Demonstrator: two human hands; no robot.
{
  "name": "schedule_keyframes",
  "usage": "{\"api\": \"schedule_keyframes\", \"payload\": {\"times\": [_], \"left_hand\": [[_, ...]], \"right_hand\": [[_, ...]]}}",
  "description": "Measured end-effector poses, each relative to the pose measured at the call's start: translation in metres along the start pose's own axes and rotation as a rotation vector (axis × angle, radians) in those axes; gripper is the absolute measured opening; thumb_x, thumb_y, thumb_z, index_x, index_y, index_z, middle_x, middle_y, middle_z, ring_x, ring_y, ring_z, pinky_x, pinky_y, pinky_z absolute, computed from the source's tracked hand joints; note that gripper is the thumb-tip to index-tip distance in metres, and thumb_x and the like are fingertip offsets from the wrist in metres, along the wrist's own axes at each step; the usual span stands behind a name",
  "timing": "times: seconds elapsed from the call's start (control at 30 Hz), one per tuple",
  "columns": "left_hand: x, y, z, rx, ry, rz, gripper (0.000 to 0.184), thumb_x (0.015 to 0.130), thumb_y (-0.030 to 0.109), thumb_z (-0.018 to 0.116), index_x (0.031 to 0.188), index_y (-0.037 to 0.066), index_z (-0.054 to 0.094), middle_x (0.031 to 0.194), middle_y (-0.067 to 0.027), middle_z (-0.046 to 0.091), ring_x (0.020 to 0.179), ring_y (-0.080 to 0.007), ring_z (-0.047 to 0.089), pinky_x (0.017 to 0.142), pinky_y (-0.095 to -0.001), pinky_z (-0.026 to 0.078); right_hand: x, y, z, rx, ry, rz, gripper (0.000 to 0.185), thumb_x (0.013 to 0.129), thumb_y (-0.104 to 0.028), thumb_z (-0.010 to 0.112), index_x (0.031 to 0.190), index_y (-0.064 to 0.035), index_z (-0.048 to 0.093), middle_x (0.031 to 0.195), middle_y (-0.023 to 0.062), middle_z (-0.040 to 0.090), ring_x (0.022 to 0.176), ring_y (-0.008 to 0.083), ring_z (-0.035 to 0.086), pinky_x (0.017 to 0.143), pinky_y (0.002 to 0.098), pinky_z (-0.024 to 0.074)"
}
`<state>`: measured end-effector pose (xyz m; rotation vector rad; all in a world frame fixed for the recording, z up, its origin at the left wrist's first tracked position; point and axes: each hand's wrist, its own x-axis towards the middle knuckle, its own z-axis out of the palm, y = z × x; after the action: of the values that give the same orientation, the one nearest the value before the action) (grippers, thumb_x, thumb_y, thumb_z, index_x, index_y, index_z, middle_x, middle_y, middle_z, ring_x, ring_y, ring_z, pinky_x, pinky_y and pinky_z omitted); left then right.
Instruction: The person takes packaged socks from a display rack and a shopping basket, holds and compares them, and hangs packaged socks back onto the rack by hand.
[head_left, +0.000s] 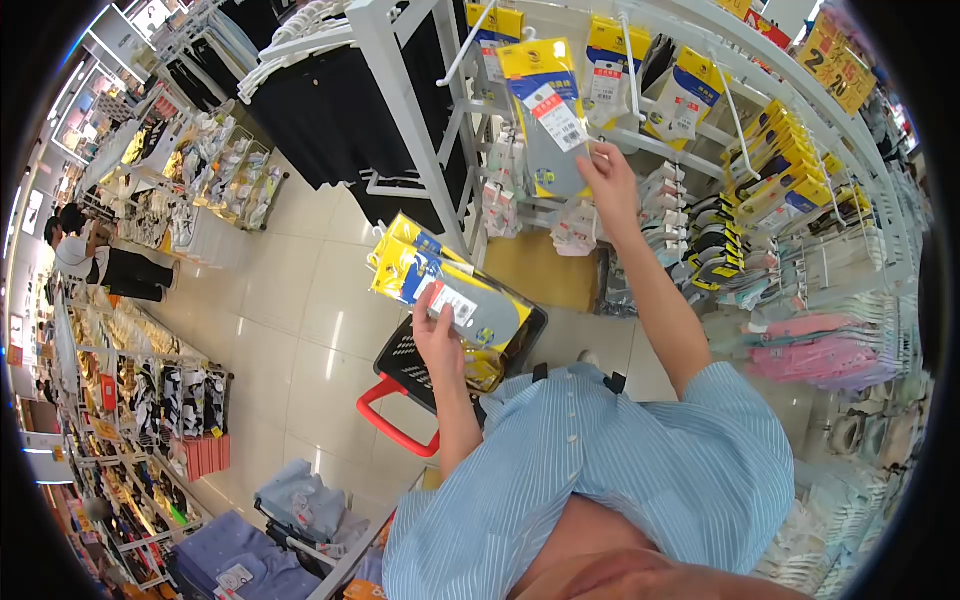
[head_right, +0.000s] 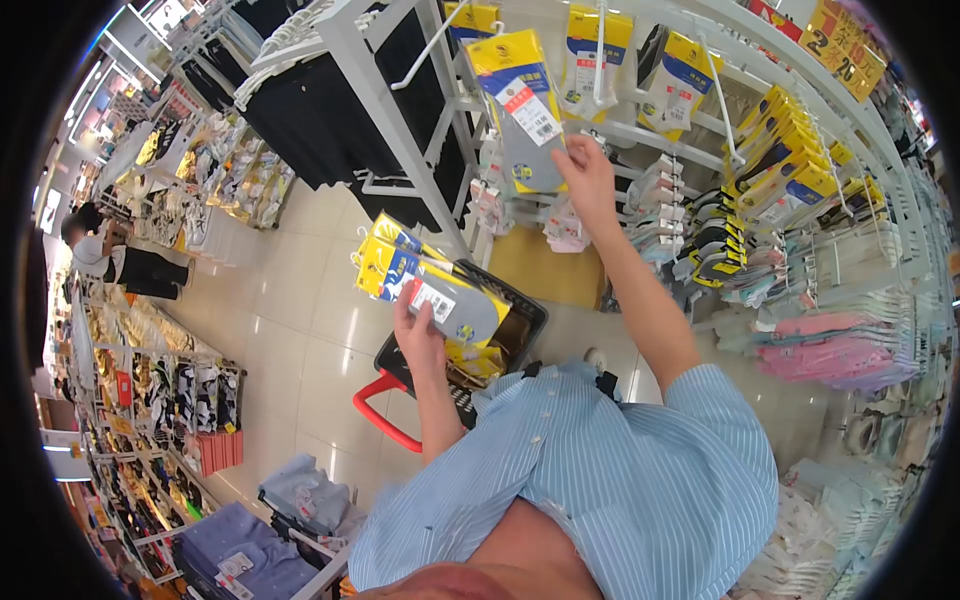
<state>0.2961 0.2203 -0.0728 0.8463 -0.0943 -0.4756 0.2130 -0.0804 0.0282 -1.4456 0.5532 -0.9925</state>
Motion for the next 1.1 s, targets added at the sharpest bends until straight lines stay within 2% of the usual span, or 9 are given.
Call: {"api": "schedule_keyframes", "payload": {"times": [0.17,0.3,0.4,0.6,0.7,0.8,0.9,1.0,1.1], "left_hand": [[-0.012,0.009,-0.007,-0.023,0.015,-0.026,0.046,0.085,-0.008,0.054,0.129,0.002,0.046,0.124,-0.0138,0.053,0.11,-0.0227,0.055,0.095,-0.0355,0.046],[-0.021,0.011,-0.018,-0.003,0.044,-0.016,0.047,0.085,-0.008,0.053,0.13,0.002,0.045,0.124,-0.014,0.053,0.111,-0.0234,0.055,0.095,-0.0362,0.047],[-0.025,0.014,-0.027,0.007,0.062,-0.012,0.048,0.085,-0.01,0.05,0.131,0.002,0.045,0.125,-0.0136,0.052,0.11,-0.0245,0.056,0.095,-0.038,0.048],[-0.025,0.018,-0.025,0.049,0.074,-0.005,0.05,0.084,-0.01,0.054,0.131,0.0,0.044,0.124,-0.0148,0.054,0.108,-0.0209,0.057,0.091,-0.0323,0.048],[-0.024,0.021,-0.014,0.069,0.039,0.012,0.052,0.084,-0.011,0.055,0.132,0.0,0.043,0.124,-0.014,0.054,0.108,-0.02,0.057,0.092,-0.0316,0.048],[-0.022,0.018,-0.009,0.098,-0.022,0.032,0.06,0.082,-0.013,0.055,0.137,0.001,0.038,0.131,-0.0145,0.048,0.113,-0.0203,0.053,0.094,-0.0316,0.045],[-0.015,0.024,0.011,0.166,-0.063,0.078,0.075,0.076,-0.016,0.056,0.143,0.001,0.027,0.139,-0.0139,0.037,0.123,-0.0212,0.044,0.1,-0.033,0.039],[-0.005,0.028,0.027,0.228,-0.113,0.134,0.082,0.074,-0.011,0.061,0.145,0.003,0.022,0.139,-0.0134,0.037,0.12,-0.0212,0.045,0.1,-0.0316,0.038],[0.003,0.035,0.043,0.228,-0.161,0.208,0.09,0.075,-0.01,0.063,0.148,0.006,0.013,0.14,-0.0145,0.034,0.121,-0.0214,0.045,0.098,-0.0317,0.04]], "right_hand": [[0.051,0.018,0.03,-0.009,-0.034,-0.149,0.027,0.087,-0.007,0.062,0.11,0.0022,0.052,0.099,0.0105,0.065,0.091,0.0114,0.058,0.079,0.0229,0.0443],[0.082,0.044,0.046,-0.017,-0.098,-0.142,0.026,0.087,-0.007,0.062,0.11,0.0008,0.053,0.098,0.011,0.066,0.088,0.0118,0.06,0.078,0.023,0.0447],[0.091,0.053,0.057,-0.043,-0.008,-0.057,0.025,0.085,-0.008,0.063,0.106,0.0017,0.054,0.093,0.0099,0.066,0.083,0.0116,0.06,0.072,0.0251,0.0465],[0.109,0.063,0.062,-0.185,-0.129,0.04,0.036,0.083,-0.01,0.065,0.113,0.0043,0.051,0.092,0.0111,0.067,0.084,0.016,0.062,0.077,0.0287,0.048],[0.105,0.068,0.067,-0.219,-0.07,-0.223,0.038,0.083,-0.014,0.064,0.114,0.0043,0.051,0.097,0.0121,0.066,0.089,0.018,0.063,0.08,0.0299,0.048],[0.072,0.053,0.066,-0.683,0.283,-0.634,0.04,0.083,-0.016,0.065,0.116,0.0029,0.051,0.106,0.0136,0.062,0.097,0.0193,0.061,0.083,0.0309,0.0473],[-0.005,0.011,0.065,-0.488,-0.243,-0.016,0.045,0.084,-0.017,0.067,0.12,0.0012,0.048,0.117,0.0143,0.056,0.105,0.0204,0.057,0.086,0.0325,0.046],[-0.082,0.011,0.07,-0.089,-0.463,0.36,0.049,0.085,-0.019,0.068,0.124,0.001,0.047,0.12,0.0138,0.054,0.108,0.0207,0.056,0.088,0.032,0.0454],[-0.129,0.02,0.071,0.001,-0.499,0.381,0.051,0.086,-0.021,0.067,0.126,0.0011,0.046,0.12,0.0136,0.054,0.107,0.0191,0.056,0.089,0.0299,0.0453]]}}
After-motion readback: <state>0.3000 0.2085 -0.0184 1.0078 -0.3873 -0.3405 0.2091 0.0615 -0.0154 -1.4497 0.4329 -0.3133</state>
